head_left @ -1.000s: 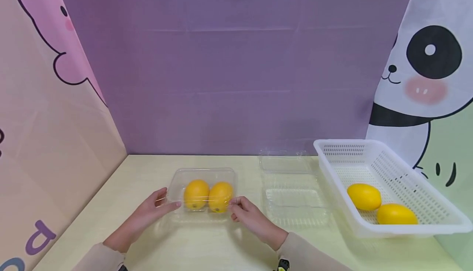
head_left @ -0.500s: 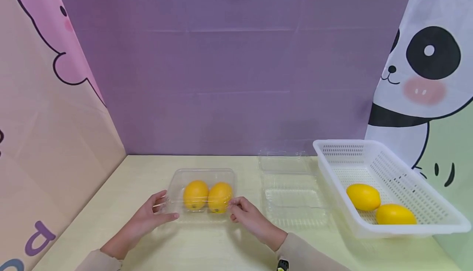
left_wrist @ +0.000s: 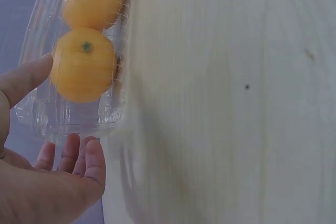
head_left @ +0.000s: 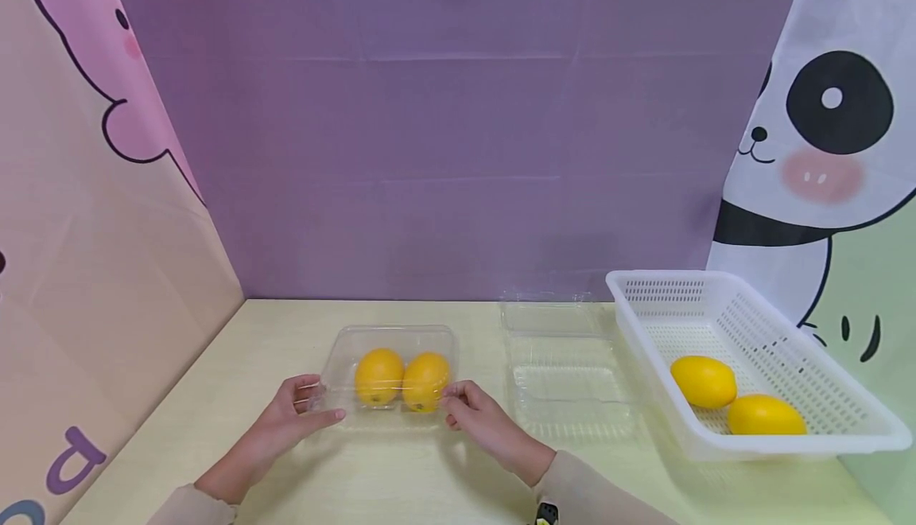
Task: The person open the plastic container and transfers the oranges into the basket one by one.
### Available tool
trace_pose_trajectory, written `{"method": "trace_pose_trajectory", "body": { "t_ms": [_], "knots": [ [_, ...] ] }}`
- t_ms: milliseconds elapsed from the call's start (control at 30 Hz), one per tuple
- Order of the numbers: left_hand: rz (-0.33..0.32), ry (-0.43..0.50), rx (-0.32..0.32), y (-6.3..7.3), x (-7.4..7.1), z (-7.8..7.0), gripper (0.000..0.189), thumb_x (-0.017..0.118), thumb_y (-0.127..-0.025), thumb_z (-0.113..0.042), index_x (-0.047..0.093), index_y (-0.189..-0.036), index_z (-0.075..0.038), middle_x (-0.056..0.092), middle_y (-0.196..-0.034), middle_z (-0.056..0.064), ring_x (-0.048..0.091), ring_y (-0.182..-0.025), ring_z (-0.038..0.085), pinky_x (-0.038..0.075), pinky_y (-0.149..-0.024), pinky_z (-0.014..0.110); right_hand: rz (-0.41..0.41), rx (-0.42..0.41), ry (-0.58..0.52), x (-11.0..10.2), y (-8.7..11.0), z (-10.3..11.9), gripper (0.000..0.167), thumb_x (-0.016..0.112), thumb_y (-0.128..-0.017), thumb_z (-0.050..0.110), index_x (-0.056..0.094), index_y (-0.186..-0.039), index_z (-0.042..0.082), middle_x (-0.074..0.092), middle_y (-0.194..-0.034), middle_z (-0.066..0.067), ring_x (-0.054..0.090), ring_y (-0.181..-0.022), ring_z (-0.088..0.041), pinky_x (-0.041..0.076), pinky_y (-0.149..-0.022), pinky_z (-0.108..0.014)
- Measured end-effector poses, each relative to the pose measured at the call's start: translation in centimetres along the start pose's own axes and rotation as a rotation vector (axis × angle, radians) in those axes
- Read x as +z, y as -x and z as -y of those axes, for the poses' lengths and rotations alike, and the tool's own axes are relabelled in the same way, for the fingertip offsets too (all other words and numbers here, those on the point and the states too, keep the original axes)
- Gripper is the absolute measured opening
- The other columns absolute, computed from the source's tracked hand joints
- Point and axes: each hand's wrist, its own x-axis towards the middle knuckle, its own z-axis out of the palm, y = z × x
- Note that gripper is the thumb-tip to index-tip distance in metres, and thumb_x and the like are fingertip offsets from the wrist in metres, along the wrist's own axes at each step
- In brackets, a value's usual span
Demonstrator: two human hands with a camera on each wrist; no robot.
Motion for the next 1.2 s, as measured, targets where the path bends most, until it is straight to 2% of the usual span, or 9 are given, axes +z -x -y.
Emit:
{"method": "trace_pose_trajectory", "body": {
  "t_ms": [100, 233, 400, 767, 1200],
  "knots": [
    [-0.011, -0.004, -0.01, 0.0, -0.04, 0.08, 0.084, 0.078, -0.089, -0.025, 0.024, -0.147, 0.005, 0.034, -0.147, 0.028, 0.037, -0.132, 0.041, 0.04, -0.105, 0.051, 0.002, 0.002, 0.002, 0.0, 0.04, 0.05, 0.03, 0.055, -0.103, 0.027, 0.054, -0.118, 0.001, 0.058, -0.109, -0.012, 0.057, -0.092, -0.022, 0.052, -0.089, -0.04],
    [-0.034, -0.005, -0.023, 0.04, -0.11, 0.17, 0.08, 0.078, -0.089, -0.026, 0.03, -0.144, 0.006, 0.04, -0.138, 0.024, 0.043, -0.123, 0.035, 0.046, -0.095, 0.037, 0.001, 0.002, 0.008, 0.02, 0.03, 0.11, 0.029, 0.055, -0.103, 0.027, 0.054, -0.118, 0.001, 0.058, -0.108, -0.012, 0.057, -0.093, -0.022, 0.052, -0.089, -0.04],
    [-0.056, -0.015, -0.024, 0.11, -0.18, 0.3, 0.073, 0.076, -0.09, -0.027, 0.036, -0.141, 0.009, 0.045, -0.126, 0.018, 0.045, -0.112, 0.028, 0.047, -0.082, 0.026, -0.007, 0.01, 0.012, 0.05, -0.03, 0.11, 0.03, 0.055, -0.103, 0.026, 0.054, -0.118, 0.001, 0.058, -0.107, -0.012, 0.057, -0.091, -0.021, 0.052, -0.088, -0.04],
    [-0.066, 0.01, 0.011, 0.16, -0.09, 0.73, 0.063, 0.073, -0.093, -0.022, 0.039, -0.136, 0.01, 0.05, -0.119, 0.014, 0.052, -0.104, 0.019, 0.049, -0.081, 0.019, -0.009, 0.003, 0.014, 0.09, -0.09, 0.05, 0.032, 0.054, -0.104, 0.025, 0.053, -0.122, -0.001, 0.058, -0.109, -0.012, 0.056, -0.091, -0.021, 0.053, -0.088, -0.044],
    [-0.034, 0.026, -0.006, 0.09, -0.34, 0.84, 0.065, 0.071, -0.094, -0.022, 0.037, -0.138, 0.011, 0.051, -0.116, 0.012, 0.052, -0.098, 0.017, 0.049, -0.081, 0.023, -0.01, 0.015, 0.003, 0.16, 0.05, 0.23, 0.031, 0.055, -0.103, 0.025, 0.054, -0.121, 0.0, 0.058, -0.108, -0.012, 0.057, -0.091, -0.02, 0.053, -0.088, -0.041]
  ]
}}
